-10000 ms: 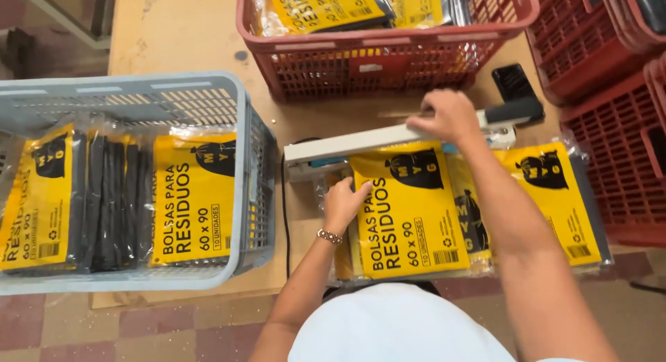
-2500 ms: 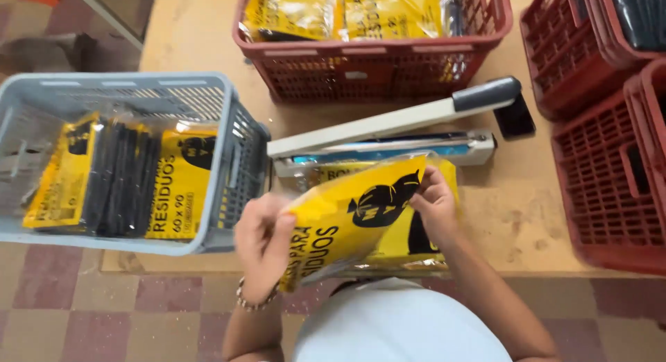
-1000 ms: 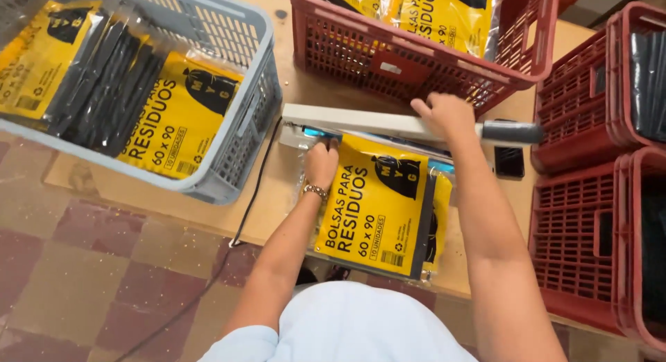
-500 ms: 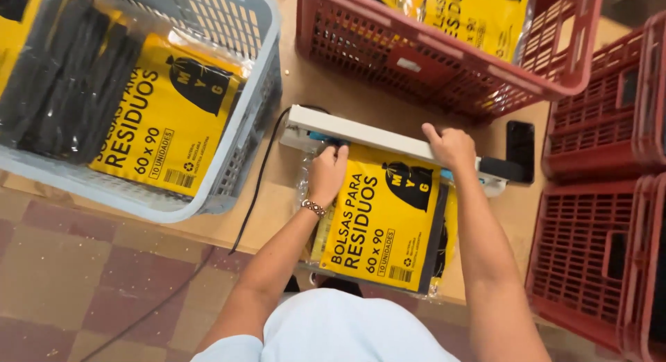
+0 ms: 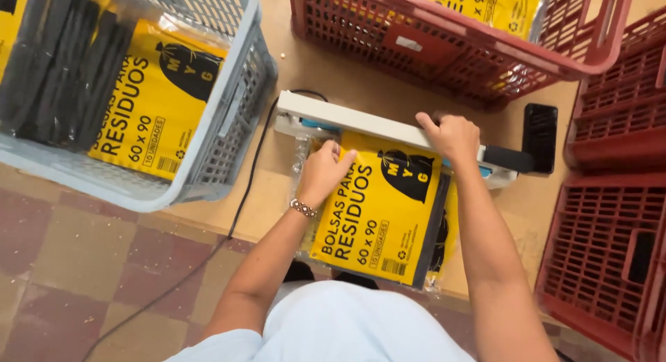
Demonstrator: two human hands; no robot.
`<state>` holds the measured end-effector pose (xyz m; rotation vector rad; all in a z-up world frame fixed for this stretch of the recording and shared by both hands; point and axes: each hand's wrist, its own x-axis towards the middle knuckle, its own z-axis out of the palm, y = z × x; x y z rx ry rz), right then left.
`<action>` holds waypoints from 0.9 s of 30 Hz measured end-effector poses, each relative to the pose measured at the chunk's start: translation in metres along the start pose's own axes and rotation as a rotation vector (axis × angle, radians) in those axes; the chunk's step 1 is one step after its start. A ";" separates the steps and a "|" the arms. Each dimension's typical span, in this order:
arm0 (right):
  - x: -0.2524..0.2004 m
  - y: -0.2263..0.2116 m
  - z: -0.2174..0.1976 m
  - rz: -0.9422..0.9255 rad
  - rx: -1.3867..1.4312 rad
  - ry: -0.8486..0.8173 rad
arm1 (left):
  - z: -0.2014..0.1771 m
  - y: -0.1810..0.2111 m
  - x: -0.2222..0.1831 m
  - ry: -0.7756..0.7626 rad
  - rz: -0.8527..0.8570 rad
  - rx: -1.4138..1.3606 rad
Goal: Sealing the open ends of plastic bag retail packs using a manual heat sealer and organizing them into collection baskets.
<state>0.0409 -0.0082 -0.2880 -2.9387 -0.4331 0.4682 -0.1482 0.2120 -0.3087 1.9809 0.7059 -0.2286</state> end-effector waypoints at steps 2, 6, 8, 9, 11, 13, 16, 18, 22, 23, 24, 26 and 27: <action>-0.004 -0.001 0.000 0.001 0.006 -0.006 | -0.001 0.009 -0.014 0.007 -0.003 0.019; -0.005 -0.003 -0.002 -0.014 0.015 -0.013 | 0.004 0.012 -0.022 0.028 -0.076 0.009; -0.006 -0.003 -0.001 -0.020 0.022 -0.012 | 0.007 0.014 -0.024 0.027 -0.108 0.037; -0.005 -0.003 -0.001 -0.028 0.032 0.002 | 0.008 0.017 -0.026 0.036 -0.113 0.034; -0.005 0.000 0.000 -0.044 0.039 0.017 | 0.013 0.021 -0.029 0.053 -0.122 0.027; -0.003 0.000 0.004 -0.051 0.062 0.043 | 0.014 0.026 -0.030 0.045 -0.174 0.049; -0.004 -0.001 0.004 -0.063 0.085 0.076 | 0.011 0.036 -0.035 0.039 -0.185 0.021; -0.004 -0.001 0.007 -0.079 0.097 0.103 | 0.007 0.042 -0.039 0.034 -0.182 0.034; 0.002 0.004 0.013 -0.120 0.116 0.203 | 0.009 0.039 -0.035 0.034 -0.147 0.041; 0.004 0.007 0.017 -0.114 0.118 0.213 | 0.011 0.036 -0.032 0.033 -0.136 0.044; 0.007 0.009 0.021 -0.147 0.132 0.236 | 0.014 0.032 -0.029 0.035 -0.136 0.042; 0.010 0.012 0.021 -0.177 0.146 0.265 | 0.019 0.024 -0.024 0.037 -0.129 0.040; 0.010 0.014 0.018 -0.217 0.175 0.282 | 0.021 0.020 -0.021 0.039 -0.127 0.039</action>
